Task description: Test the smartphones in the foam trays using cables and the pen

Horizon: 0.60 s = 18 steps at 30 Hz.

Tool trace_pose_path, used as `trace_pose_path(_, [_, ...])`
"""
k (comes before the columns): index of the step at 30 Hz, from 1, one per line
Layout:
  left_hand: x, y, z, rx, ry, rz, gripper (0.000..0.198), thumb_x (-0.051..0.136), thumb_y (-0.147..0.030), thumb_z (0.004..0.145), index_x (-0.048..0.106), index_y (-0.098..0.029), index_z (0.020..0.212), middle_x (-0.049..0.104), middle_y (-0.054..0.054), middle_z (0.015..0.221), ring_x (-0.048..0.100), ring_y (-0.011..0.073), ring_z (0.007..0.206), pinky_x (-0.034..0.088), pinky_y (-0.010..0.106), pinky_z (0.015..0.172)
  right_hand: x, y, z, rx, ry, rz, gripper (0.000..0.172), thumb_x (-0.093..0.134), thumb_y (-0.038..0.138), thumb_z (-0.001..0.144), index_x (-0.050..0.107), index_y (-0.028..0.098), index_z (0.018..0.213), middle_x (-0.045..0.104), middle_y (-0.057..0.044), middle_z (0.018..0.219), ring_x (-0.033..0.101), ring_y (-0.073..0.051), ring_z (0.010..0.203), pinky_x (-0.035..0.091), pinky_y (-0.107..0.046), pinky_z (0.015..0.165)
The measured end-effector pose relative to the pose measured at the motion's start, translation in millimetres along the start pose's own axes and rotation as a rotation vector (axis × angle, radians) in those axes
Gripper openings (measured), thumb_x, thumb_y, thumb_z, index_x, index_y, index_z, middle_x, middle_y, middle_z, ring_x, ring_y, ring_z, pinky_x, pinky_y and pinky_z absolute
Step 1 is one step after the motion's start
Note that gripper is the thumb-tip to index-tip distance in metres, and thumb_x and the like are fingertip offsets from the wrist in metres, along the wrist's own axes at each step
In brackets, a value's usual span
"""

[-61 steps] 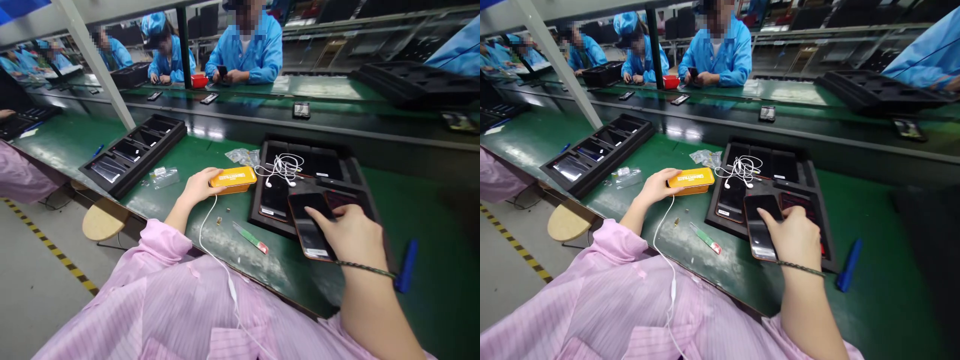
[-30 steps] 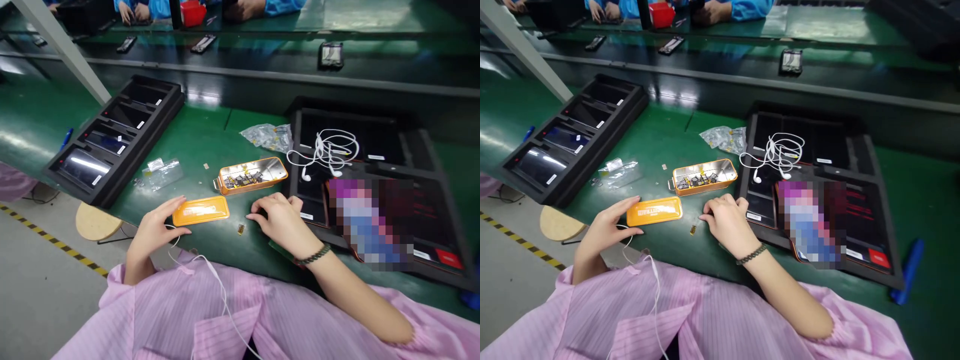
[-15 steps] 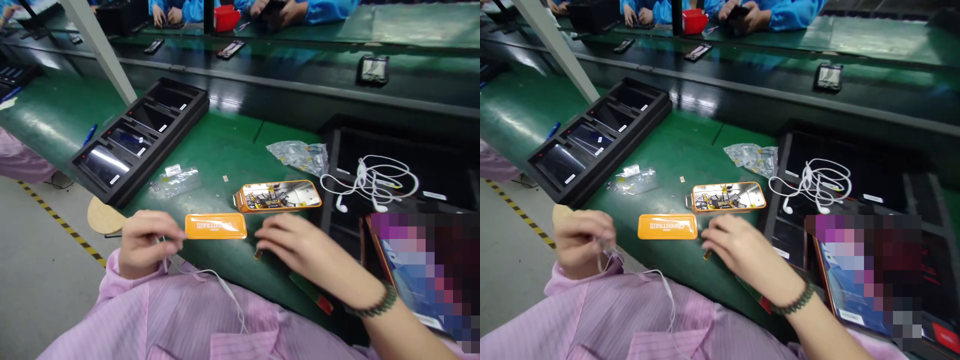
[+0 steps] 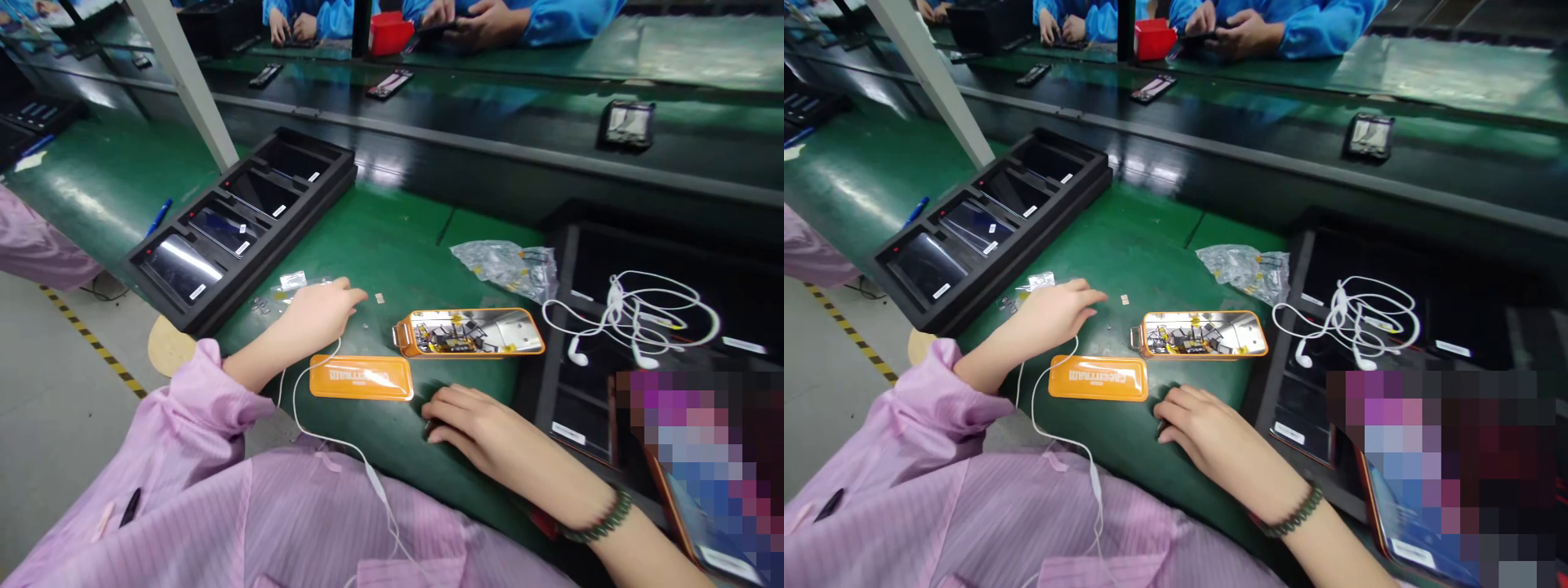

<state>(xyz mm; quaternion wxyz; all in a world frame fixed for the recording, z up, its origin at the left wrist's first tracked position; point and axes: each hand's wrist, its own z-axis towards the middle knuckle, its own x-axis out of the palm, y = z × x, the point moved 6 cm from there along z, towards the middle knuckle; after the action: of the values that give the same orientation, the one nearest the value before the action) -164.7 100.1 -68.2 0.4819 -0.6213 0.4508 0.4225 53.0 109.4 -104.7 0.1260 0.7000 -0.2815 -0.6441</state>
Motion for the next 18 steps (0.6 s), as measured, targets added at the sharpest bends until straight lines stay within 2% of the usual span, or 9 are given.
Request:
trace_pose_path(3, [4.3,-10.1,27.6,0.052,0.037,0.087,0.03,0.054,-0.022,0.095,0.065,-0.023,0.123,0.063,0.009,0.114,0.07,0.026,0.093,0.053,0.034,0.077,-2.1,-2.8,-2.4,0.019,0.025,0.027,0.022,0.048,0.016,0.094,0.069,0.023,0.093,0.067,-0.005,0.091,0.063,-0.02,0.085,0.052,-0.033,0.076])
trace_pose_path(8, [15.0,-5.8,58.7,0.078,0.049,0.077,0.03,0.065,-0.038,0.09,0.066,-0.025,0.117,0.062,0.006,0.117,0.069,0.0253,0.095,0.051,0.032,0.076,-4.2,-2.8,0.8,0.071,0.019,0.005,0.024,0.05,0.012,0.092,0.067,0.021,0.079,0.065,-0.004,0.084,0.059,-0.019,0.082,0.048,-0.032,0.073])
trace_pose_path(14, [20.7,-0.3,64.3,0.096,0.053,0.034,0.017,0.065,-0.04,0.089,0.071,-0.024,0.092,0.064,0.002,0.112,0.068,0.0239,0.093,0.049,0.031,0.073,-4.4,-2.0,5.0,0.197,0.075,0.069,0.015,0.057,0.007,0.087,0.062,0.019,0.079,0.065,-0.004,0.087,0.059,-0.019,0.084,0.046,-0.032,0.077])
trace_pose_path(16, [22.2,-0.6,63.4,0.09,0.065,0.041,0.016,0.064,-0.038,0.09,0.071,-0.023,0.092,0.065,0.002,0.112,0.068,0.0242,0.094,0.049,0.031,0.073,-3.9,-2.0,4.4,0.229,0.081,0.122,0.015,0.059,0.005,0.085,0.06,0.018,0.077,0.065,-0.004,0.085,0.059,-0.018,0.083,0.045,-0.031,0.076])
trace_pose_path(18, [21.7,-2.7,61.8,0.111,0.057,0.043,0.017,0.062,-0.036,0.091,0.069,-0.025,0.103,0.065,0.002,0.116,0.068,0.0238,0.095,0.049,0.031,0.074,-4.9,-0.8,2.6,0.224,0.078,0.187,0.017,0.058,0.006,0.086,0.058,0.018,0.074,0.064,-0.003,0.081,0.058,-0.017,0.081,0.045,-0.029,0.073])
